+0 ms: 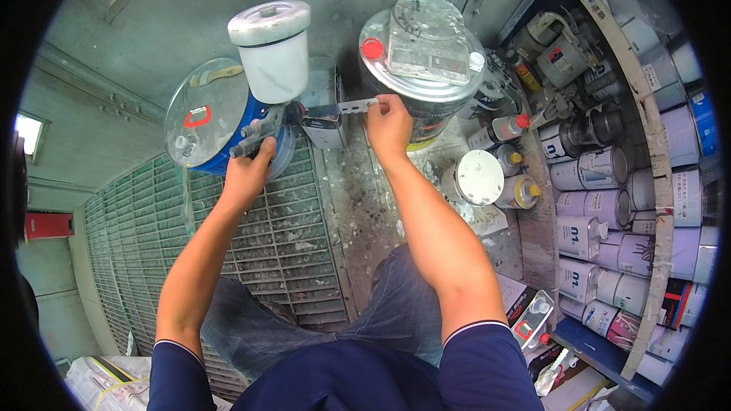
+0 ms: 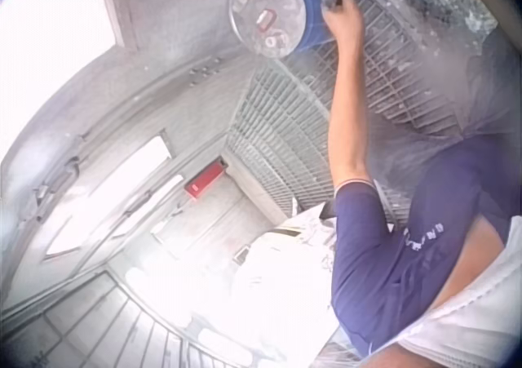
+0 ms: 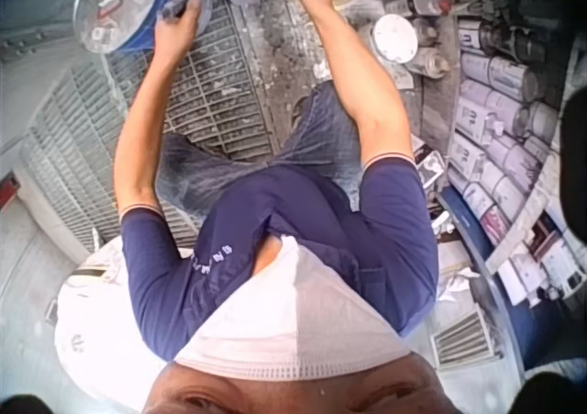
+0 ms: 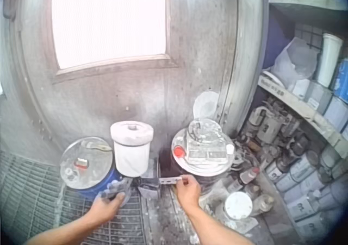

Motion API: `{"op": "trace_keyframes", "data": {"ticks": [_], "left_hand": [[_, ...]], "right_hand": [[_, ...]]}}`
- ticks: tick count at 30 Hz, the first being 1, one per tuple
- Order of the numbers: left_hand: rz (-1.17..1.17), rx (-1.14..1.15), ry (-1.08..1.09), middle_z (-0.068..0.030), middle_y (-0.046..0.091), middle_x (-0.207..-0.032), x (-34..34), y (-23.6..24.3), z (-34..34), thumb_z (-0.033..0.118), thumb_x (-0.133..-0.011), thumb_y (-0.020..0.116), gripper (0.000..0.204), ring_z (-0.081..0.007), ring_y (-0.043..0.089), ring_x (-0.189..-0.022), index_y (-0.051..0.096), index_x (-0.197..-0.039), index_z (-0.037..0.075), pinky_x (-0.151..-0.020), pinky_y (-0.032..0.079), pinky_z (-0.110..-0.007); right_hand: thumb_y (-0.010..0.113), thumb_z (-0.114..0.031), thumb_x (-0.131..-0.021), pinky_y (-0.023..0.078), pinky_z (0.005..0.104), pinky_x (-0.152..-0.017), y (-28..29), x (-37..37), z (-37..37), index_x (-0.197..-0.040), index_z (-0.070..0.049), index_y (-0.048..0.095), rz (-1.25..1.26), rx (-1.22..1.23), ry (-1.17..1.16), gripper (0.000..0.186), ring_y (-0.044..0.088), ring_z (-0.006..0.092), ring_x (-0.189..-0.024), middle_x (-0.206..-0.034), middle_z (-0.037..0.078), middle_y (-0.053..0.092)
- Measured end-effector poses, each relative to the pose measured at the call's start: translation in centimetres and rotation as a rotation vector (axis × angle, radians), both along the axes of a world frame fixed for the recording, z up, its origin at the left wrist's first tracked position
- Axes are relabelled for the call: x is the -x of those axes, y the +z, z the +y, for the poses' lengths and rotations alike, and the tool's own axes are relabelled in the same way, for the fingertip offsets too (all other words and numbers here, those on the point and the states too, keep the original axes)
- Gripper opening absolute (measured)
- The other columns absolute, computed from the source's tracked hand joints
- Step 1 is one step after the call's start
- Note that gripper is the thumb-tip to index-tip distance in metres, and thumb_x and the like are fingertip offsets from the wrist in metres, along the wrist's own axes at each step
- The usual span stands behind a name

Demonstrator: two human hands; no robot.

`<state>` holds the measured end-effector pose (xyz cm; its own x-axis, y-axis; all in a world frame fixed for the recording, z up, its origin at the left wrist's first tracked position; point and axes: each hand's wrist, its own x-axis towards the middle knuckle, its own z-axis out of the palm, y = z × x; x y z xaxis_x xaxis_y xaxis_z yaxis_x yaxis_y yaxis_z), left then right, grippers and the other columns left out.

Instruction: The person sits on a metal grate floor and cleans a white paint sprayer cup. They pour liquid from a blue barrel into the cup, stir it with a wooden stick, and then wipe the interior and exterior of the cup with a white paper towel.

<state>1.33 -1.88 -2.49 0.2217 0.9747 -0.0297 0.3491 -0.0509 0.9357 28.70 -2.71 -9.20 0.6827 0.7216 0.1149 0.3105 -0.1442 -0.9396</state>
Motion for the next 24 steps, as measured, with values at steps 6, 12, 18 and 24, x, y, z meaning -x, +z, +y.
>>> {"op": "trace_keyframes", "data": {"ticks": [6,12,18,24], "left_hand": [[0.003,0.027,-0.01,0.0012,0.057,-0.077,0.0,0.5,0.0,0.03,-0.1,0.067,0.029,-0.0071,0.049,-0.058,0.062,-0.109,0.003,-0.051,0.038,-0.025],[0.026,0.017,-0.007,0.001,0.057,-0.078,-0.3,1.0,0.0,0.031,-0.099,0.067,0.03,-0.0076,0.05,-0.058,0.062,-0.109,0.003,-0.051,0.039,-0.026],[0.009,0.028,0.045,-0.0038,0.061,-0.095,-0.4,0.9,0.1,0.032,-0.099,0.067,0.037,-0.0107,0.053,-0.081,0.062,-0.118,0.001,-0.071,0.042,-0.028],[0.02,0.069,0.061,-0.0137,0.068,-0.125,0.5,0.2,0.8,0.031,-0.099,0.066,0.051,-0.0178,0.06,-0.116,0.06,-0.134,-0.005,-0.102,0.045,-0.032]], "right_hand": [[0.067,-0.015,-0.086,0.055,0.0382,-0.073,0.0,0.3,0.3,-0.097,-0.002,0.071,0.002,-0.011,-0.004,0.018,0.073,0.0284,-0.076,-0.083,0.014,0.074],[0.068,-0.015,-0.087,0.055,0.0389,-0.073,-0.2,0.1,0.3,-0.097,-0.002,0.071,-0.017,-0.029,-0.006,0.017,0.072,0.0293,-0.076,-0.083,0.015,0.074],[0.067,-0.015,-0.087,0.055,0.0393,-0.073,0.0,0.2,0.3,-0.097,-0.003,0.071,-0.01,-0.026,-0.008,0.016,0.073,0.0298,-0.076,-0.083,0.014,0.074],[0.066,-0.014,-0.087,0.055,0.0393,-0.073,0.0,0.2,0.3,-0.097,-0.002,0.071,-0.009,-0.029,-0.003,0.016,0.073,0.0301,-0.077,-0.084,0.015,0.074]]}}
